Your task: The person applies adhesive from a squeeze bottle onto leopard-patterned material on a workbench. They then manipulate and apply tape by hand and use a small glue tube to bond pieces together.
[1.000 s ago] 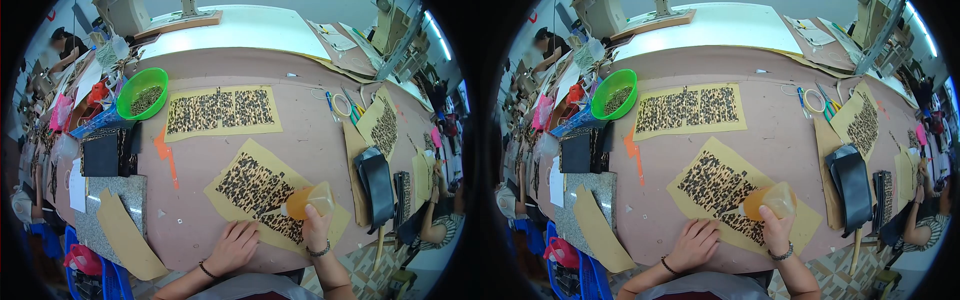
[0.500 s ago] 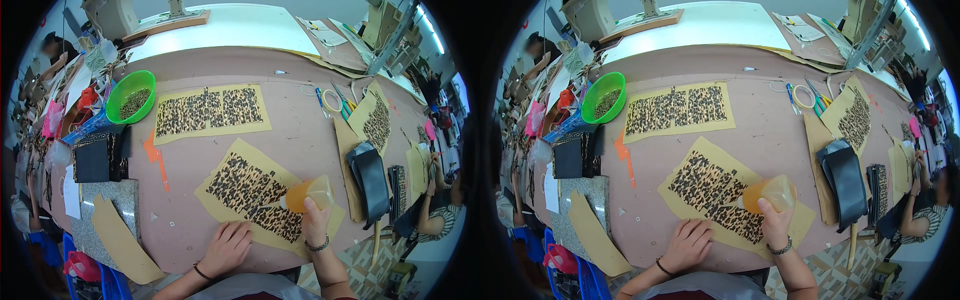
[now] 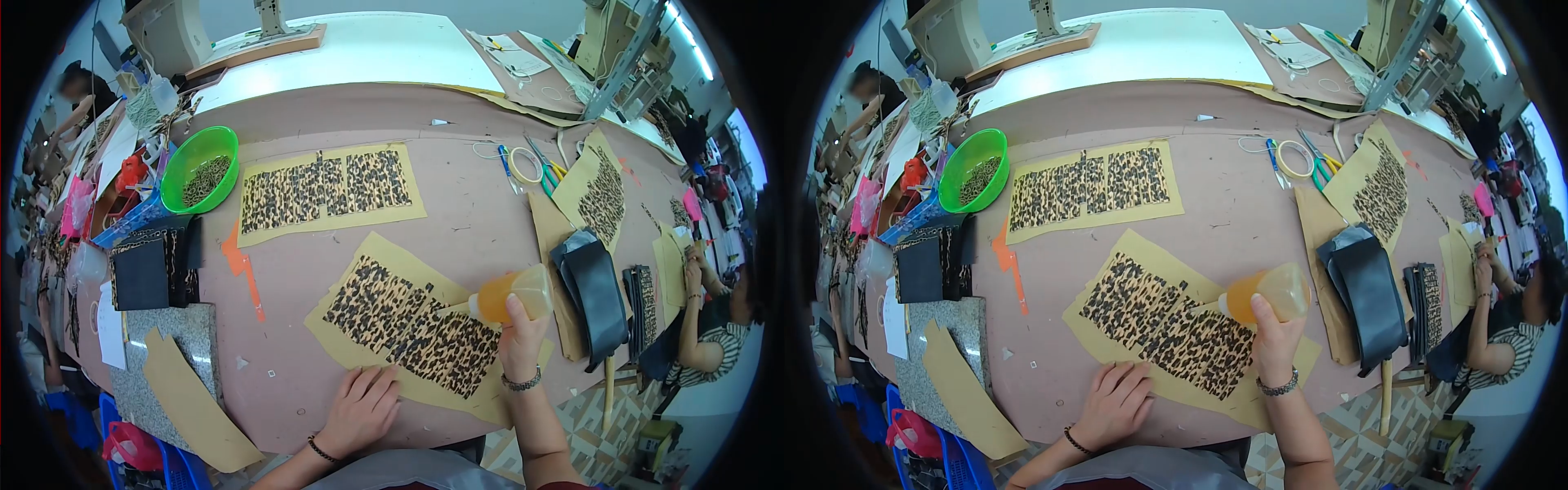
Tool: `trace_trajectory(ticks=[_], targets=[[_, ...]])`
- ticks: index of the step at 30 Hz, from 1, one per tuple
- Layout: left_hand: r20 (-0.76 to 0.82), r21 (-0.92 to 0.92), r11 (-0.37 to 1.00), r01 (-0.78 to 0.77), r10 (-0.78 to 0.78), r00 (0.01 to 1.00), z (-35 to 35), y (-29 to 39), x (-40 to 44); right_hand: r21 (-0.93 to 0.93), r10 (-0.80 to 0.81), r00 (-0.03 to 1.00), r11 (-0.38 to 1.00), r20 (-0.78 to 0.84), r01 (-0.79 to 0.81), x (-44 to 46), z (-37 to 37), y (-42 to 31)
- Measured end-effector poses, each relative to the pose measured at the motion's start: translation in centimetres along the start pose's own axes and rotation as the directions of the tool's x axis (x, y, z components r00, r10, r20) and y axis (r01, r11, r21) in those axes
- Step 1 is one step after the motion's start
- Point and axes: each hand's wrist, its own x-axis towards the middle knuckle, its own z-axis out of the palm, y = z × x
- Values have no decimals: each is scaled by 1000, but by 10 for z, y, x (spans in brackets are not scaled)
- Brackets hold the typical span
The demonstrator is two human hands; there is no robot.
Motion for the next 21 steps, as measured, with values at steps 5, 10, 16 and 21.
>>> trace_trajectory(ticks=[5,10,16,21], targets=[[-10,-6,1000,-1,1,1000,-1,1,0,-23,-18,1000,1000,0,18,5,-3,-3],[-13,-20,1000,1,-1,1000,1,3,-1,174,54,996,984,-77,-40,11,-7,-12],[-15,-28,999,-32,31,999,6,10,3,184,80,992,981,-102,-60,10,-14,-8],[0,-38,999,-27,27,1000,6,11,5,88,53,996,995,-73,-47,8,-16,-3]])
